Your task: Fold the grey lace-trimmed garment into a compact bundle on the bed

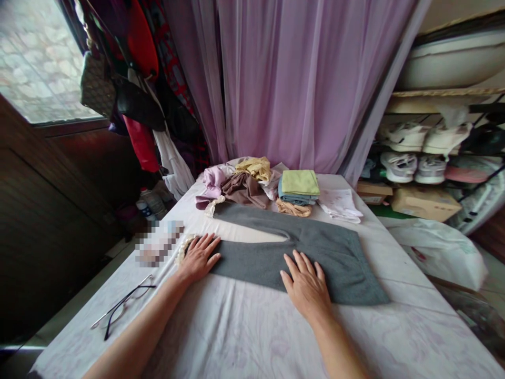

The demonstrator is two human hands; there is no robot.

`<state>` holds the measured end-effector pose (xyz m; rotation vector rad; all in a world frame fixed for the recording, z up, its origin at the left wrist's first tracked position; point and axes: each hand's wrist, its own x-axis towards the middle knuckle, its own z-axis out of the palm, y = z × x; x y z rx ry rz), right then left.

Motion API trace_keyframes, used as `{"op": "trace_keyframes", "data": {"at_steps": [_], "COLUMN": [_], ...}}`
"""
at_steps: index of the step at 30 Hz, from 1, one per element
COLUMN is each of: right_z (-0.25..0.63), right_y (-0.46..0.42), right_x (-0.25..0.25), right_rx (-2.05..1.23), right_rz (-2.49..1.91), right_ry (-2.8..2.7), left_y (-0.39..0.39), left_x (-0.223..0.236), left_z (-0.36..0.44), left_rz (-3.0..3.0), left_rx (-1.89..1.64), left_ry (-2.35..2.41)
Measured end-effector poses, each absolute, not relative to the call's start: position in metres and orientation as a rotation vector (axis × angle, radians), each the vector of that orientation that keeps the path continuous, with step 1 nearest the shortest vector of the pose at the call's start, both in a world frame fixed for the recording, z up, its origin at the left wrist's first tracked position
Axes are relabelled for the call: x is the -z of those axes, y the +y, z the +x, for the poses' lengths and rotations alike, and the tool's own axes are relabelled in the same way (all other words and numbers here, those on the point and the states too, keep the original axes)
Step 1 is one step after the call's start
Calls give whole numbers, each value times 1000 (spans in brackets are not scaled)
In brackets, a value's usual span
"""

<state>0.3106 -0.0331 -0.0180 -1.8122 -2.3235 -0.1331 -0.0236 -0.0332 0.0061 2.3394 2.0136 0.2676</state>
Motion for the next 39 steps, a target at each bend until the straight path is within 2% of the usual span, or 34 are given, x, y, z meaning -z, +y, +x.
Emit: {"op": "trace_keyframes", "data": {"at_steps": [9,16,21,31,39], "right_z": [296,249,261,355,349], "right_y": [-33,-28,-23,-18,-22], "right_x": [11,-10,-2,20,15], "right_rx": [86,-51,-141,150,193], "right_rz": [-1876,-1673,-1706,-2082,-2103], "right_ry": [-2276,-2399,-2462,-2039,-1970], "left_y": [-31,-30,-31,-32,-30], "left_x": [-1,1,-3,-3,-4], "left_z": [-28,-30,-28,-29,-26], "left_rz": [2324,2340,2326,2344,2306], "left_rx": [-292,-316,-278,-299,-229], "left_ry": [2041,2044,2054,2078,2162]}}
